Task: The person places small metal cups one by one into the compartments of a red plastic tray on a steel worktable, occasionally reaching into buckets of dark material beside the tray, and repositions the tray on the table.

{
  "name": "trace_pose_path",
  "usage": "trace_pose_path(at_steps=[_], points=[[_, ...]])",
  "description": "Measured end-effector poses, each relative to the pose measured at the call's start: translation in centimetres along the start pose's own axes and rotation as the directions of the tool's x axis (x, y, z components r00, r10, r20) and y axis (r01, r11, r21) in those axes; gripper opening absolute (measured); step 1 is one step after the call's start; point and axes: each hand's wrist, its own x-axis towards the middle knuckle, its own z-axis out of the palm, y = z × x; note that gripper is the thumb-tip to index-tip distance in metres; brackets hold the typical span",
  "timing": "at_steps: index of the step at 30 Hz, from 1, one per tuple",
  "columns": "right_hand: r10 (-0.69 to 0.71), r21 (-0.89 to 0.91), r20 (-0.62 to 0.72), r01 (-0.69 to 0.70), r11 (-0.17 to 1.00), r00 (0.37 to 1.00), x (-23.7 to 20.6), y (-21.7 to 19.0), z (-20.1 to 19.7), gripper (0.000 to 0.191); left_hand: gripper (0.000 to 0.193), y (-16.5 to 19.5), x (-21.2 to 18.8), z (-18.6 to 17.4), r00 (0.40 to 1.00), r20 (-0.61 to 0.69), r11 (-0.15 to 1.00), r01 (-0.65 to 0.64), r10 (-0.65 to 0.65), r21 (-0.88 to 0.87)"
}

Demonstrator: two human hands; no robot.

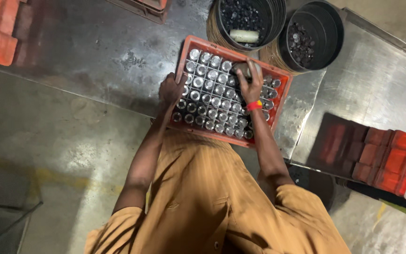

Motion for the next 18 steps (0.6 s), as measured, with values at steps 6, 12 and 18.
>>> trace_pose_path(at_steps=[6, 12, 18], points=[[0.011, 0.098, -0.241, 0.013, 0.995, 0.97, 1.5, -1.1, 2.7, 0.046, 0.061, 0.2, -0.3, -0.3, 1.0, 0.022, 1.0, 0.002, -0.002, -0.011], [-0.015, 0.084, -0.245, 0.036, 0.996, 0.969, 2.8, -3.5, 3.6, 0.05, 0.06, 0.8, -0.4, -1.2, 0.989, 0.126, 0.993, 0.091, -0.082, -0.07], [0.029, 0.188, 0.081, -0.044, 0.981, 0.996, 4.1, -5.6, 5.9, 0.042, 0.064, -0.2, 0.3, -0.7, 0.999, 0.016, 0.998, -0.03, 0.03, 0.047]])
